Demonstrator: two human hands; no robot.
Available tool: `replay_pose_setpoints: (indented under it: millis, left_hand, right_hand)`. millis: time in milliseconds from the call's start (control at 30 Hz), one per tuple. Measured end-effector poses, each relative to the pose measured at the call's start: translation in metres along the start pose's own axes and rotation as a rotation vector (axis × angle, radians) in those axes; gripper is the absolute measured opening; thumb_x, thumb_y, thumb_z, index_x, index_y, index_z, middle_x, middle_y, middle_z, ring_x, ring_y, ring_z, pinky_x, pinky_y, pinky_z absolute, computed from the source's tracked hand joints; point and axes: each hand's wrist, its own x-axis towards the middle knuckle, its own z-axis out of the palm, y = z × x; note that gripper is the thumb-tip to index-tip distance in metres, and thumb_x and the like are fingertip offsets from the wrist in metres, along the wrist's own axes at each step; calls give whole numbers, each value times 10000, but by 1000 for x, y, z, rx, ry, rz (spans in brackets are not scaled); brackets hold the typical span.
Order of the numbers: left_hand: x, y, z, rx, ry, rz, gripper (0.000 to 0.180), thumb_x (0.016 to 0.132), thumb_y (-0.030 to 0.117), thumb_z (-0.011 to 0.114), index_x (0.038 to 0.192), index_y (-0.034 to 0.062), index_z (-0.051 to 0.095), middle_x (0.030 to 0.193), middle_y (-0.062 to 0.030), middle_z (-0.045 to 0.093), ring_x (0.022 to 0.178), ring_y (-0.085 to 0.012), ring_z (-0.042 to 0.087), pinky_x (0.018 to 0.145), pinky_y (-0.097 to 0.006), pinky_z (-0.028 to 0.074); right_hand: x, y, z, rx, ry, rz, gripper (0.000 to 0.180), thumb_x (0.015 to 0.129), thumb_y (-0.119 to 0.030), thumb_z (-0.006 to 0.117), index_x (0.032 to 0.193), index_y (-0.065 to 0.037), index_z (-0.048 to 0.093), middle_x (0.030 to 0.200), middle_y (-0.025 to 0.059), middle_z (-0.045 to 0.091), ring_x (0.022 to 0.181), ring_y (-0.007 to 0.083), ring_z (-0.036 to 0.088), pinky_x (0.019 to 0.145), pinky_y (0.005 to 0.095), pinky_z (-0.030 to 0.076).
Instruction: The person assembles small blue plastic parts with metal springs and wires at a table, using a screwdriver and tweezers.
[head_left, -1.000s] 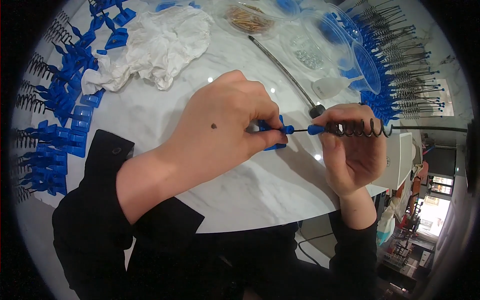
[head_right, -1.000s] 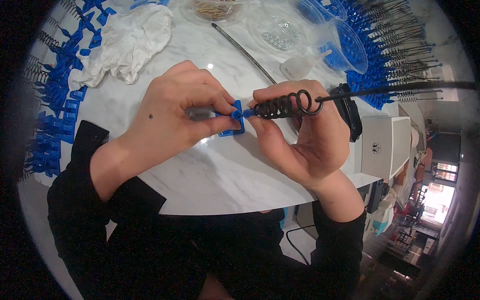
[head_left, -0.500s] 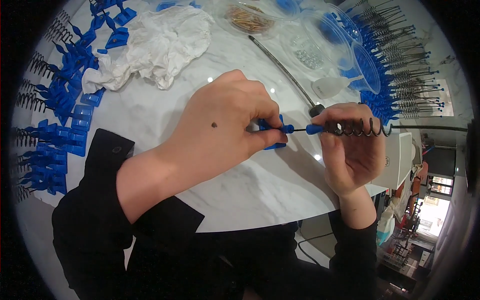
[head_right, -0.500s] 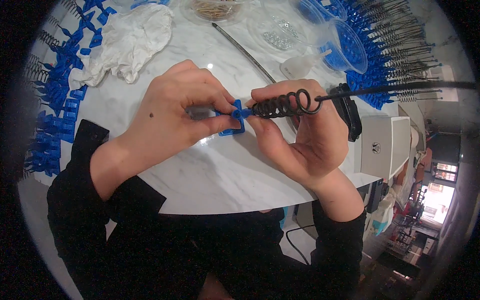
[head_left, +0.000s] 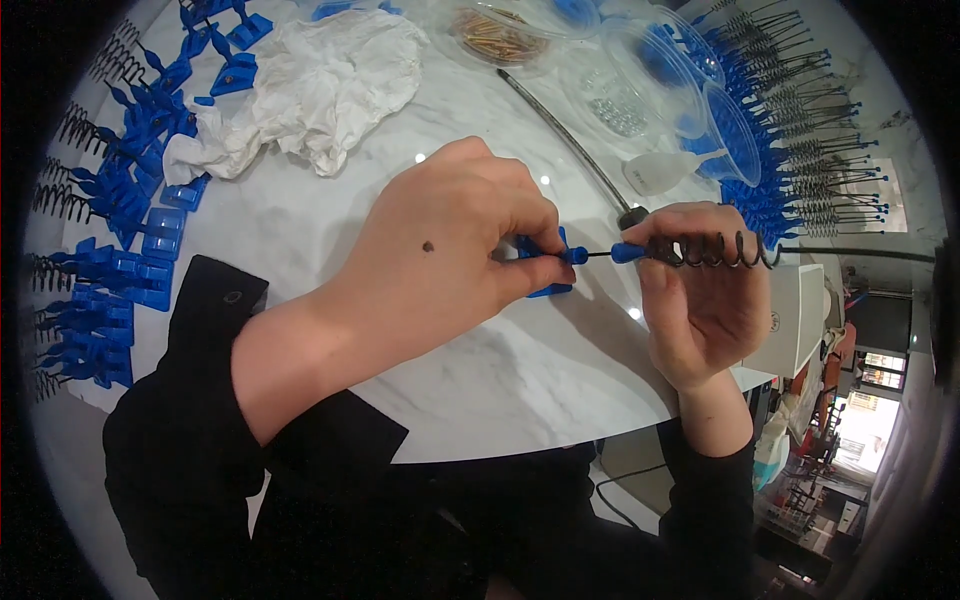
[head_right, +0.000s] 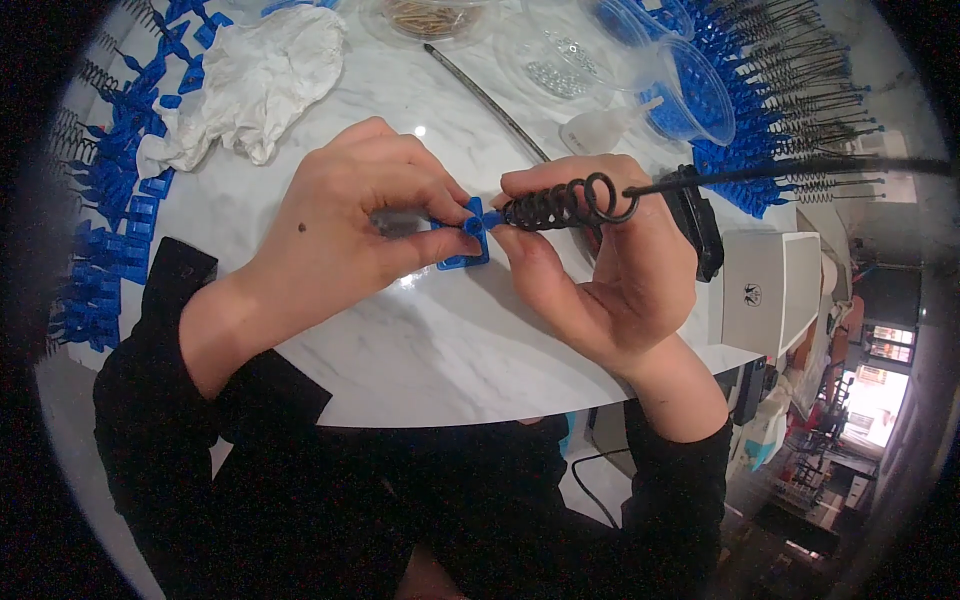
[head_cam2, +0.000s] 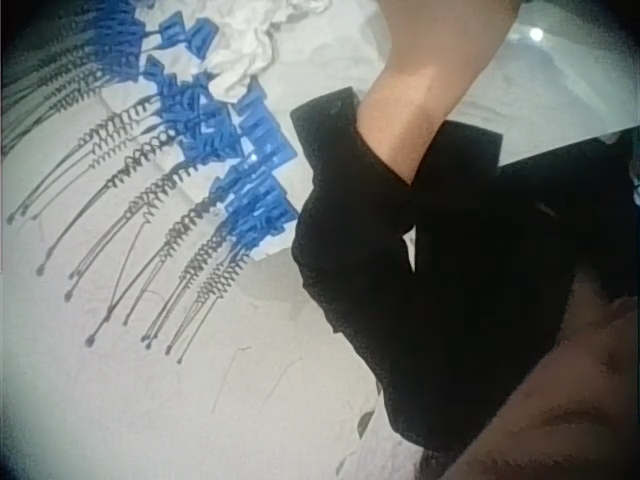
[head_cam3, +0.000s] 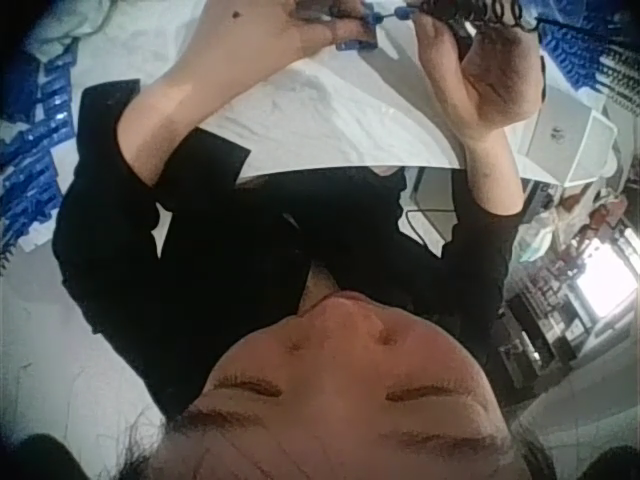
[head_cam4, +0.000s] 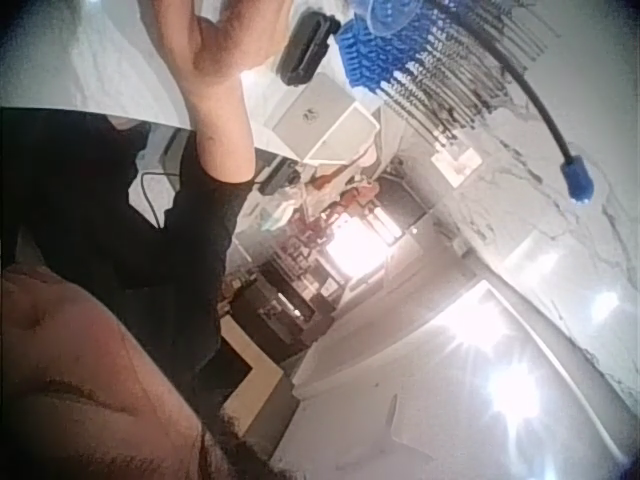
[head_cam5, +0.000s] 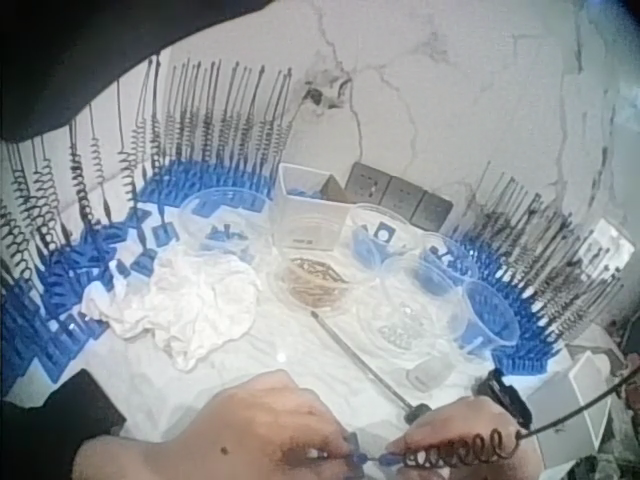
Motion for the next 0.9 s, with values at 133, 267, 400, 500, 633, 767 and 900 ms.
replay_pose_setpoints:
  millis: [133, 267, 400, 500, 633, 767, 900]
  left_hand:
    - [-1, 0, -1, -5, 8, 3, 145, 662, 100, 810, 759, 86, 704, 820, -1, 682, 792, -191, 577, 692, -313, 463]
    - [-1, -1, 1, -10, 14, 4, 148, 659, 90, 809, 765, 87, 706, 819, -1, 680, 791, -192, 578, 696, -312, 466]
    - [-1, 0, 1, -13, 18, -2, 151, 657, 82, 808, 769, 88, 708, 819, 0, 677, 797, -191, 577, 699, -312, 468]
    - [-1, 0, 0, -10, 10, -1, 152, 655, 81, 807, 768, 87, 706, 818, 0, 675, 801, -191, 577, 696, -312, 468]
    - [-2, -1, 0, 4, 33, 21, 151, 656, 81, 807, 764, 81, 703, 813, -3, 672, 798, -193, 574, 691, -313, 466]
    - [-1, -1, 0, -2, 31, 21, 152, 657, 82, 807, 764, 78, 700, 810, -4, 670, 793, -194, 572, 690, -314, 464]
    - [-2, -1, 0, -5, 21, 11, 151, 658, 77, 805, 761, 75, 696, 807, -3, 668, 787, -193, 571, 684, -312, 463]
  right_hand:
    - [2, -2, 2, 4, 8, -17, 287, 846, 119, 550, 1123, 112, 475, 1046, 213, 554, 912, 272, 613, 779, 337, 523]
    - [1, 0, 4, 0, -20, -24, 302, 837, 126, 551, 1128, 104, 473, 1064, 220, 557, 913, 277, 618, 789, 340, 522]
    - [1, -1, 0, -39, -58, 22, 311, 834, 128, 552, 1132, 105, 469, 1068, 223, 559, 921, 280, 620, 803, 345, 523]
    - [1, -2, 1, -19, -43, 35, 303, 836, 124, 554, 1129, 108, 475, 1069, 221, 560, 927, 274, 623, 813, 341, 521]
    - [3, -4, 2, -46, -67, 39, 297, 834, 127, 560, 1121, 108, 486, 1071, 215, 564, 932, 263, 629, 814, 333, 519]
    - [2, -3, 3, -65, -85, 34, 306, 826, 134, 570, 1121, 106, 495, 1075, 211, 569, 934, 258, 634, 813, 325, 517]
    - [1, -2, 4, -50, -71, 42, 311, 825, 135, 570, 1126, 106, 496, 1077, 211, 569, 932, 259, 635, 809, 326, 515]
